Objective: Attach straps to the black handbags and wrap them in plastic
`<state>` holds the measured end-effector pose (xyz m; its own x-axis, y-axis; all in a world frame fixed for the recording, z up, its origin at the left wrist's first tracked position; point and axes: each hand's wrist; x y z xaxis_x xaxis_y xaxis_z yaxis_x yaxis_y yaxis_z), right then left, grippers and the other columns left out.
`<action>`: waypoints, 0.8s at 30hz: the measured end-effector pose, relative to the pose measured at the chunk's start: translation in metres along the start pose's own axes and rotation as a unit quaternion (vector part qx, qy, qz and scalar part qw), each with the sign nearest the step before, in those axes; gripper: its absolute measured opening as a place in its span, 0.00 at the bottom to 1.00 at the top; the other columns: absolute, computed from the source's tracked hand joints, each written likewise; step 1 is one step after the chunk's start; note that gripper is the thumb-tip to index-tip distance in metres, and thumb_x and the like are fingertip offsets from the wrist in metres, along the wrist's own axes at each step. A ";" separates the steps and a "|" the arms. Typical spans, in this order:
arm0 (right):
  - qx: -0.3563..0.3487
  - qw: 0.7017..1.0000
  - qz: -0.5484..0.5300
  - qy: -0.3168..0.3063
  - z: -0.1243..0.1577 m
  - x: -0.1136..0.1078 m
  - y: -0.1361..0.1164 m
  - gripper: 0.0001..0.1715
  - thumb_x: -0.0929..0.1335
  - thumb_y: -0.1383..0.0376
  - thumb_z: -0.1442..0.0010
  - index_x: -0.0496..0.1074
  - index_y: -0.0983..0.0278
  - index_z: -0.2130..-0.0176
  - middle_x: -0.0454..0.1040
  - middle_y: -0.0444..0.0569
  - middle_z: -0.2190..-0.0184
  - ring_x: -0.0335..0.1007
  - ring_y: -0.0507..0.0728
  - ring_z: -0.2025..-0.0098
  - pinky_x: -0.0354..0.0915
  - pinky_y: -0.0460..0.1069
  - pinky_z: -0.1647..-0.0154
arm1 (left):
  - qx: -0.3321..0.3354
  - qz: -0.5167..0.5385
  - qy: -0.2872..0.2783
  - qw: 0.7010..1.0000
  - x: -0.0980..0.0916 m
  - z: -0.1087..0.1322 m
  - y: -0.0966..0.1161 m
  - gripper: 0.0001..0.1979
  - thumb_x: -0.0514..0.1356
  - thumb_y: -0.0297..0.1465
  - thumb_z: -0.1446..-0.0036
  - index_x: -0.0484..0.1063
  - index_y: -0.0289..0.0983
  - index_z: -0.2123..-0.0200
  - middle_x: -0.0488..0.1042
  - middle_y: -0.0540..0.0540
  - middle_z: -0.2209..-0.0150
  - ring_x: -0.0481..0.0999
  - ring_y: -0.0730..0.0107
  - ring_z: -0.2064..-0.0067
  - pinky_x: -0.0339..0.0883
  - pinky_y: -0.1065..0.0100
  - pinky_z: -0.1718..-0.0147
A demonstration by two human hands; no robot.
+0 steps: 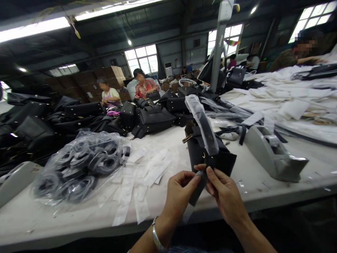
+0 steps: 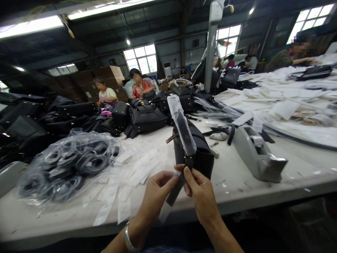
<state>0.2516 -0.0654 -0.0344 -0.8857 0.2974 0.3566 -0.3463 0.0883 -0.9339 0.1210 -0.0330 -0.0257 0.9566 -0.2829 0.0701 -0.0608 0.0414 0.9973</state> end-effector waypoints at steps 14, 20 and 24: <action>-0.043 0.959 0.273 0.063 -0.005 -0.022 -0.019 0.27 0.69 0.42 0.43 0.79 0.62 0.67 0.67 0.42 0.85 0.63 0.53 0.80 0.60 0.47 0.77 | 0.071 0.086 0.031 0.993 0.039 -0.032 0.007 0.10 0.68 0.36 0.45 0.78 0.35 0.67 0.78 0.46 0.65 0.76 0.67 0.61 0.67 0.68 0.58; -0.033 0.976 0.202 0.074 -0.009 -0.027 -0.008 0.23 0.72 0.46 0.43 0.76 0.63 0.73 0.63 0.40 0.83 0.58 0.51 0.78 0.56 0.46 0.77 | 0.047 0.095 0.019 0.994 0.035 -0.017 -0.011 0.15 0.64 0.40 0.41 0.74 0.37 0.56 0.79 0.44 0.60 0.76 0.65 0.56 0.68 0.67 0.56; -0.039 0.980 0.179 0.076 -0.009 -0.028 -0.002 0.22 0.73 0.47 0.44 0.78 0.64 0.72 0.61 0.39 0.83 0.56 0.51 0.78 0.54 0.47 0.77 | 0.022 0.096 0.010 0.995 0.037 -0.006 -0.025 0.14 0.65 0.40 0.42 0.71 0.36 0.62 0.76 0.47 0.66 0.76 0.66 0.63 0.68 0.68 0.61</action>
<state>0.2799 -0.0648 -0.0431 -0.8878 0.4602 0.0029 0.0083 0.0222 -0.9997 0.1594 -0.0387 -0.0486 0.9320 -0.2540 0.2585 -0.2543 0.0498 0.9658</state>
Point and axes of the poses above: each hand's wrist, its own z-axis away from the middle knuckle, its own x-axis out of the palm, y = z × x
